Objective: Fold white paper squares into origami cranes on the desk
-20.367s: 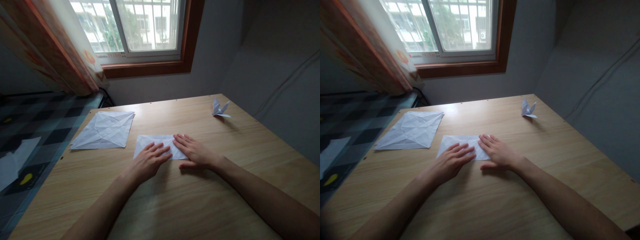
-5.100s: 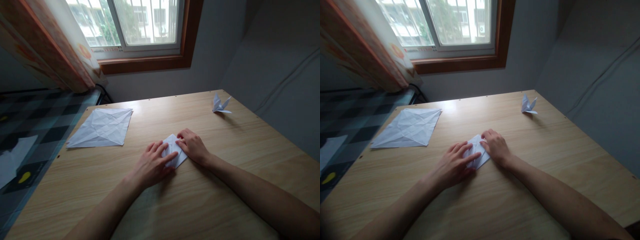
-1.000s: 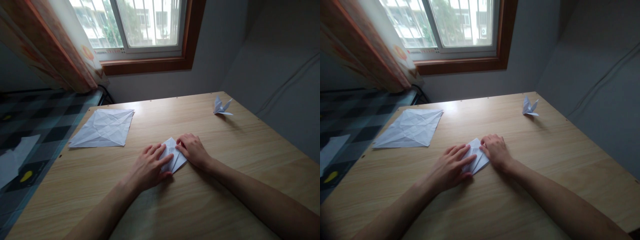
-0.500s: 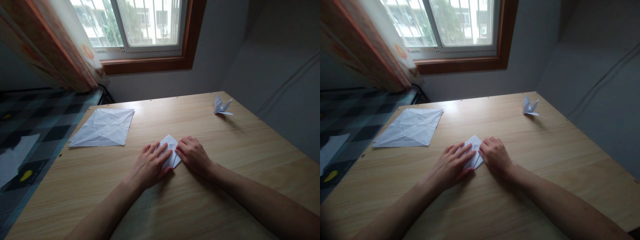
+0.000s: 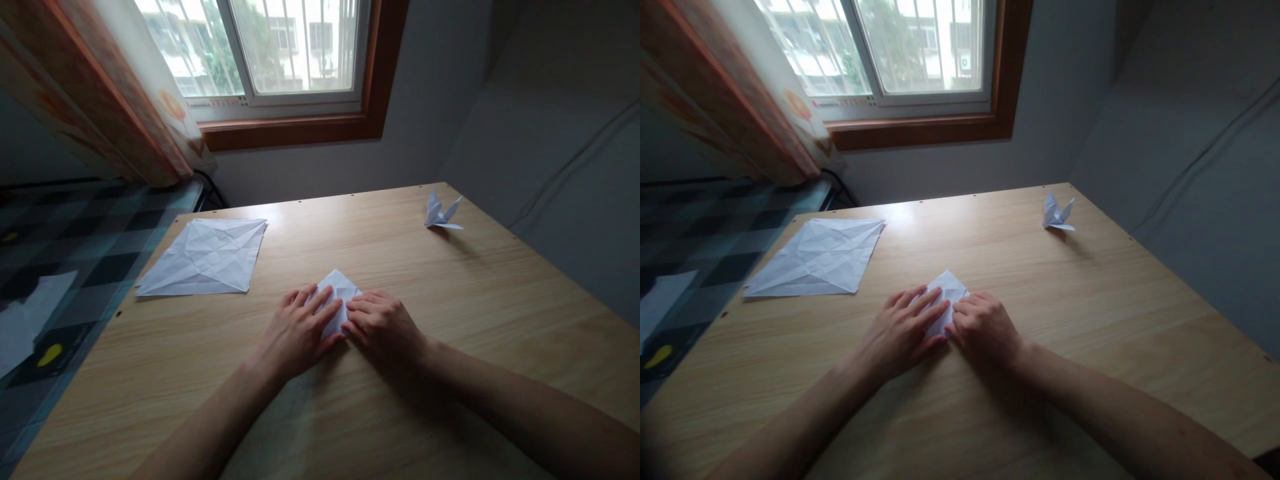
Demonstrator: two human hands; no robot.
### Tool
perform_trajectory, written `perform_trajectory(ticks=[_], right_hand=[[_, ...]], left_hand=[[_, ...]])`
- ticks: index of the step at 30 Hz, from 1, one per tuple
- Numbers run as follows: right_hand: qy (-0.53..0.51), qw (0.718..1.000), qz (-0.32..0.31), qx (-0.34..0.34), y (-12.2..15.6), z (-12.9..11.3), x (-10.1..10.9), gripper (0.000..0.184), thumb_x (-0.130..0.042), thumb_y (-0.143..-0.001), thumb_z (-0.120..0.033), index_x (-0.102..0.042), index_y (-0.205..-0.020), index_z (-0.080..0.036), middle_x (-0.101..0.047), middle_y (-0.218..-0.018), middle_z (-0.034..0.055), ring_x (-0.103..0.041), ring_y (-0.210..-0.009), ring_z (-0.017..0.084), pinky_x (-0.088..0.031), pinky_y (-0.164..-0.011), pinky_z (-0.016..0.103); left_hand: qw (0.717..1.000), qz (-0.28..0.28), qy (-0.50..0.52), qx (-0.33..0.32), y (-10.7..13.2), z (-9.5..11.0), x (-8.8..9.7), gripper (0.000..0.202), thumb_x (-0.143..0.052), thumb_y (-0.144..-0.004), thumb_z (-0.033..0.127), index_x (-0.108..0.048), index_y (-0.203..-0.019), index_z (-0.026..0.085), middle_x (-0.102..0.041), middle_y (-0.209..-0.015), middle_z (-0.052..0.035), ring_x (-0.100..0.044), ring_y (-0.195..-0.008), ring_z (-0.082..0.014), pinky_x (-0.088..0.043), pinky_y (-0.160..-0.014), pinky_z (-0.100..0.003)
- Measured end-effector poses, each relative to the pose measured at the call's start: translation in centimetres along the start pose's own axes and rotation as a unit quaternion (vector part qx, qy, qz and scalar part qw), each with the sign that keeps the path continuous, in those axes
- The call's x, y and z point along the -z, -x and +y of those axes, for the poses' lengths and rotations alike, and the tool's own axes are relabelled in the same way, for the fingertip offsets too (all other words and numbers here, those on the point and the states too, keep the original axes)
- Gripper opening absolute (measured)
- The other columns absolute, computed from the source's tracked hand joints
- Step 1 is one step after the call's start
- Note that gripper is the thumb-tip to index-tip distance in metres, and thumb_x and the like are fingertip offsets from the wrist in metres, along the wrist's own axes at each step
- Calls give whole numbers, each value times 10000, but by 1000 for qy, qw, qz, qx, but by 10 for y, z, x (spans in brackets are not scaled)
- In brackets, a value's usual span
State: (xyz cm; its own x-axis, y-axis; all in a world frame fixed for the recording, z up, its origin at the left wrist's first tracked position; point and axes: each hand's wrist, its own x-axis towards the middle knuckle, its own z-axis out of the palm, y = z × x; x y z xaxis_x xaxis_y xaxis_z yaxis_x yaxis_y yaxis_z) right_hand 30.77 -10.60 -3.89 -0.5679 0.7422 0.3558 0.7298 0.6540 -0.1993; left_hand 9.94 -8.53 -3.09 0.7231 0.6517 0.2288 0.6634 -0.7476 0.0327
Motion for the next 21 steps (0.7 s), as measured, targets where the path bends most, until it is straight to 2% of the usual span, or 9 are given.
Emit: perform_trajectory(ticks=[5,10,16,21], right_hand=[[11,1000,-21,4,-2,8,4,176,-546,-914,-234,-692,-950,-143,-716,-1087,120,-635,-1040,248,-437,-968,401],[30,998,-50,-33,-2,17,6,345,-514,-924,-278,-612,-1223,-135,-598,-1339,140,-525,-1235,303,-362,-1053,494],[25,997,-61,-48,-4,26,-1,486,-464,-924,-297,-495,-1373,-111,-484,-1451,161,-421,-1340,322,-306,-1097,523],[2,1000,-30,-9,-9,31,-2,623,-498,-873,-237,-355,-1466,-111,-331,-1547,166,-284,-1431,299,-215,-1155,510]], left_hand=[[1000,-11,13,20,0,-6,1,480,-532,-894,533,-572,-1286,258,-559,-1380,-79,-500,-1209,-323,-386,-960,-470],[999,2,25,27,0,-13,1,437,-561,-890,492,-592,-1261,262,-585,-1349,-75,-522,-1165,-297,-403,-942,-454],[998,24,50,39,-1,-20,-1,326,-570,-905,392,-626,-1185,235,-639,-1276,-72,-551,-1108,-266,-416,-937,-439],[994,39,75,68,0,-22,-2,510,-616,-869,382,-496,-1332,208,-583,-1337,-113,-539,-1132,-280,-420,-950,-444]])
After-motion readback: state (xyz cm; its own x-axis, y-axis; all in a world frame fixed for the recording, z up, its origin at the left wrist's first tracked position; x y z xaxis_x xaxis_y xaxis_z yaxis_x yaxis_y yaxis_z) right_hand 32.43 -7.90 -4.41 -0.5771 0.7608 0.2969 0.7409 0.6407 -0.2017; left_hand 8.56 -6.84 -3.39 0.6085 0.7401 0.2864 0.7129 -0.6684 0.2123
